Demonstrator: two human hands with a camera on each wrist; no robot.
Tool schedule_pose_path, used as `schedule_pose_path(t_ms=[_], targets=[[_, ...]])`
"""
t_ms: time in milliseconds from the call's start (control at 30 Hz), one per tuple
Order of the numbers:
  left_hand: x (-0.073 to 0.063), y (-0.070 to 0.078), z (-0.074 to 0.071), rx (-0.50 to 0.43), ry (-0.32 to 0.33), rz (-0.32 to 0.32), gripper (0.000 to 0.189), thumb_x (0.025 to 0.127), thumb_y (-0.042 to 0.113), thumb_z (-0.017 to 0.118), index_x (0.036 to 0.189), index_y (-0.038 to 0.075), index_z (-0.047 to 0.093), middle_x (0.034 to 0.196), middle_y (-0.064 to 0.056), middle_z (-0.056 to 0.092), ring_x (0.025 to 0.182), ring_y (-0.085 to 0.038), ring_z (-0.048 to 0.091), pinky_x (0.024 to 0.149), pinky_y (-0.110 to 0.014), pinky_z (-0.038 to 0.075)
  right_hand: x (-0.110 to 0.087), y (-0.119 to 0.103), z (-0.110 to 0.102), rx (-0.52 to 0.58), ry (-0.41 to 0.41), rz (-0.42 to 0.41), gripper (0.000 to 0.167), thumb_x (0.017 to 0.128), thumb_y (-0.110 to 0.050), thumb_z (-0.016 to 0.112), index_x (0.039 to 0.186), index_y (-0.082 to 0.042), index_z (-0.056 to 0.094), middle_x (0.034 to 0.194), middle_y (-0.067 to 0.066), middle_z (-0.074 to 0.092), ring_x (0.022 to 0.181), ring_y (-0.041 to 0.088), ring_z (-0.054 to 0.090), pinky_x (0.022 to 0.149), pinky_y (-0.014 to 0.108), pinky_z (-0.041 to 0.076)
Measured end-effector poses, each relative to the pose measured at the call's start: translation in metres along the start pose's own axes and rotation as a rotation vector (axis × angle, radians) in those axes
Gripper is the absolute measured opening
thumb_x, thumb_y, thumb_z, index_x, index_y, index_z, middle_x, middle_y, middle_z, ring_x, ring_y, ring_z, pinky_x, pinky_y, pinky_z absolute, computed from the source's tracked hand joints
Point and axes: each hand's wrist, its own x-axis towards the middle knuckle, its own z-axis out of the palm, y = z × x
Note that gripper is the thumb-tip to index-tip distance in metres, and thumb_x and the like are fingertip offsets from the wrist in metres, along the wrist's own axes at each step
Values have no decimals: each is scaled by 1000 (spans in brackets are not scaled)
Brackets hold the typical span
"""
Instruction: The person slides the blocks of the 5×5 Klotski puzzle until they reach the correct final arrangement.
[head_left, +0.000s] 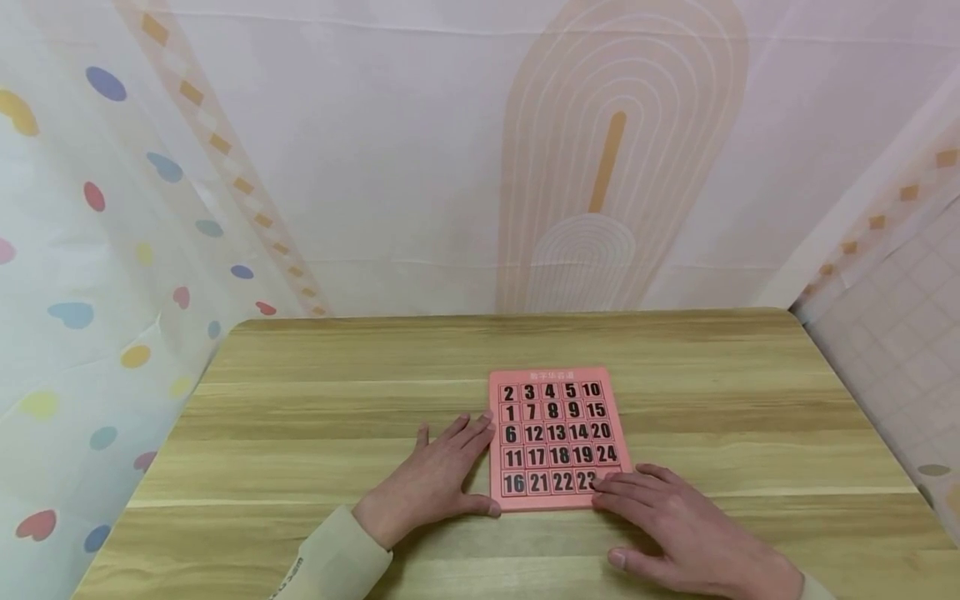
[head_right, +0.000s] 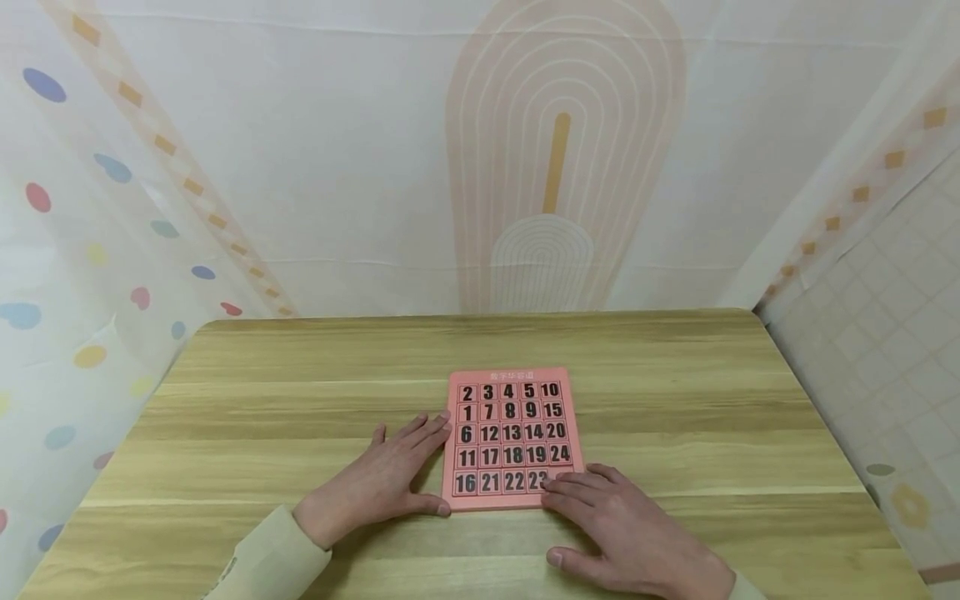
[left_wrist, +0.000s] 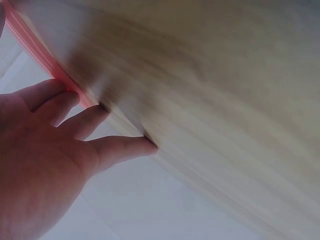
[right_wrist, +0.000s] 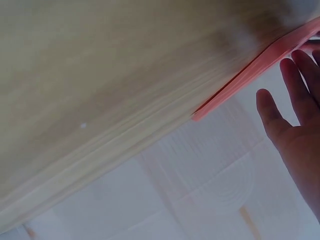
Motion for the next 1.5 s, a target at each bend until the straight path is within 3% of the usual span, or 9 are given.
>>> schedule_pose_path(t_ms=[200,367,767,1500], targets=[[0,0,0,8,3,1,105,81,70,74,159,8,41,169,-6,28,153,-37,30,112,-80,23,-3,13,-4,8,60,16,47,93,-44,74,132,-18,71,139,-1,66,125,20,63,104,48,47],[-1,0,0,-1,4,-3,106,81,69,74,159,7,40,169,-6,29,153,-37,29,112,-80,23,-3,22,-6,4,52,91,47,93,-43,75,131,-16,72,137,1,68,124,23,64,101,51,51],[-2,0,0,-16,11,3,108,80,70,74,160,7,39,169,-6,29,153,-38,29,111,-81,24,0,26,-3,-21,-29,123,61,95,-50,70,141,-11,65,146,4,62,133,26,58,105,53,49],[-1,1,1,3,9,3,107,80,70,74,160,7,39,169,-7,28,153,-37,28,112,-80,22,-4,23,-7,-13,-55,99,55,96,-52,68,136,-13,68,140,3,66,128,25,62,106,55,48]])
